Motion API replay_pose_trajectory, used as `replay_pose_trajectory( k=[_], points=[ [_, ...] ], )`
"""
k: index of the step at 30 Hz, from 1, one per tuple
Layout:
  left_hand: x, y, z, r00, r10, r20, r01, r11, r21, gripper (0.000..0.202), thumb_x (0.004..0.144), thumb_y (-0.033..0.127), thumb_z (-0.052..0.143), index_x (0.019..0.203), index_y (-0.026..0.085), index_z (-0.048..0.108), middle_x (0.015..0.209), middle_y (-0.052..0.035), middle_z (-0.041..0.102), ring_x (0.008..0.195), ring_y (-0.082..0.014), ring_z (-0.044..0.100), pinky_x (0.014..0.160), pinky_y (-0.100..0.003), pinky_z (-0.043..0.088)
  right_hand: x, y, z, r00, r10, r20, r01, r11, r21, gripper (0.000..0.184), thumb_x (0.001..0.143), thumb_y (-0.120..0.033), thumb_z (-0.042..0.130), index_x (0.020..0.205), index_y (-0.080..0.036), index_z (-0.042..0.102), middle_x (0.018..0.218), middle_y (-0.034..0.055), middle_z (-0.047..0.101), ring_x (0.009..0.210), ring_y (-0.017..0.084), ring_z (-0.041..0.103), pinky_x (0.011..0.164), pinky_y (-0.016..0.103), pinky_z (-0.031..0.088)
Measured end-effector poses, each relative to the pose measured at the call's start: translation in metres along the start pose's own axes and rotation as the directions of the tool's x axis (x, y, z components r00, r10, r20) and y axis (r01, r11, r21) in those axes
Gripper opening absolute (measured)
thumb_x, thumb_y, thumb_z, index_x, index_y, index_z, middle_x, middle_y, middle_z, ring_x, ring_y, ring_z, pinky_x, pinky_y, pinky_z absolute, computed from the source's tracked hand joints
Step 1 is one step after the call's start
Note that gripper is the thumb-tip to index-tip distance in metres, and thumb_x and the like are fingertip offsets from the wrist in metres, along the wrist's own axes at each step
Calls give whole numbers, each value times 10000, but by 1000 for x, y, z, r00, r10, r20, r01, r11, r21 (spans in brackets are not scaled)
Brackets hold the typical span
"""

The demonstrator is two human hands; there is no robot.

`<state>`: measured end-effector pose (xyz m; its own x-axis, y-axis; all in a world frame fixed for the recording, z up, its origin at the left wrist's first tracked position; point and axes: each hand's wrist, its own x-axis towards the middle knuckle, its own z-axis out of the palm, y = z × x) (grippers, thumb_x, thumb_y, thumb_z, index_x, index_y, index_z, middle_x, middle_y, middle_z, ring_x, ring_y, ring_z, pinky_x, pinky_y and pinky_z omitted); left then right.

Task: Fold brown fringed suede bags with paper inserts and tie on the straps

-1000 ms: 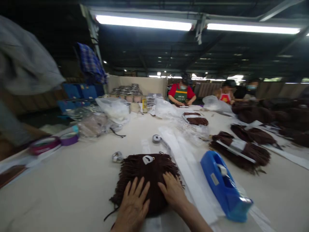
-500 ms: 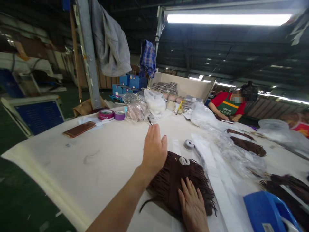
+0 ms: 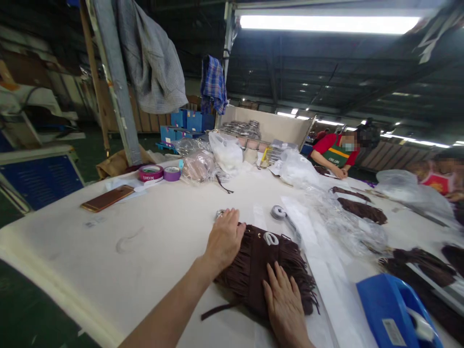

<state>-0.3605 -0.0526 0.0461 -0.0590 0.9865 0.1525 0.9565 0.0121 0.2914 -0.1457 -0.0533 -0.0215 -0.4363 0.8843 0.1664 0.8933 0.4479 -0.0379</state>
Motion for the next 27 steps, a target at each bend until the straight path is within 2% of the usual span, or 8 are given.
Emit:
replay_pose_trajectory(
  k=[3,6,10,12,15,19,23,27],
  points=[
    [-27,15,26,997,74,23,-74,997,26,514,890,384,389,1337,131,358,1403,-142,352,1305,-268,297,1062,-502,234,-1,-3,-5,1000,-16,1,16,999,33,500,905,-407,321,1333,-165,411,1408,99,333,1288,265,346,1055,497,258],
    [-36,16,37,993,92,69,-96,994,55,488,872,345,417,1289,92,426,1346,-176,419,1264,-310,362,1001,-559,303,-1,-8,-9,1000,-8,-24,10,996,85,475,910,-395,340,1321,-174,430,1395,98,356,1277,266,364,1047,497,284],
    [-22,32,25,997,78,15,-79,991,112,409,892,279,343,1158,39,539,1209,-230,541,1170,-354,461,951,-607,311,-2,-14,-9,993,63,-104,-46,987,155,431,916,-370,358,1298,-200,460,1388,74,378,1280,247,362,1065,472,275],
    [-18,48,23,994,110,-15,-108,987,118,408,904,216,273,1178,50,525,1218,-211,541,1188,-318,451,975,-550,321,-2,-16,-7,992,70,-101,-52,983,175,426,913,-370,367,1293,-205,466,1387,73,379,1281,246,361,1068,471,273],
    [-23,65,36,969,245,37,-247,965,92,412,892,265,341,1250,122,487,1308,-137,484,1247,-254,398,1013,-446,344,-2,-14,0,996,33,-86,-17,984,179,431,903,-344,385,1300,-193,455,1386,89,376,1284,259,354,1064,492,274],
    [-25,56,51,953,280,115,-280,960,-15,411,841,298,419,1209,163,539,1313,-91,470,1248,-249,397,1028,-441,344,-3,-8,21,988,-31,-152,56,985,164,450,885,-336,413,1310,-193,444,1385,102,376,1274,278,366,1039,492,315],
    [15,35,33,988,137,77,-135,990,-35,421,848,156,280,1127,150,595,1135,-67,631,1034,-149,592,887,-266,465,2,-8,59,949,8,-315,43,987,157,452,847,-376,482,1278,-240,489,1358,81,419,1240,277,417,1009,450,374],
    [84,36,7,997,78,-10,-78,997,-22,423,899,211,227,1101,124,588,1090,-83,644,1001,-146,597,867,-258,458,13,-8,88,941,19,-339,21,993,114,340,841,-332,498,1163,-285,596,1232,71,557,1111,290,546,898,430,474]
  ],
)
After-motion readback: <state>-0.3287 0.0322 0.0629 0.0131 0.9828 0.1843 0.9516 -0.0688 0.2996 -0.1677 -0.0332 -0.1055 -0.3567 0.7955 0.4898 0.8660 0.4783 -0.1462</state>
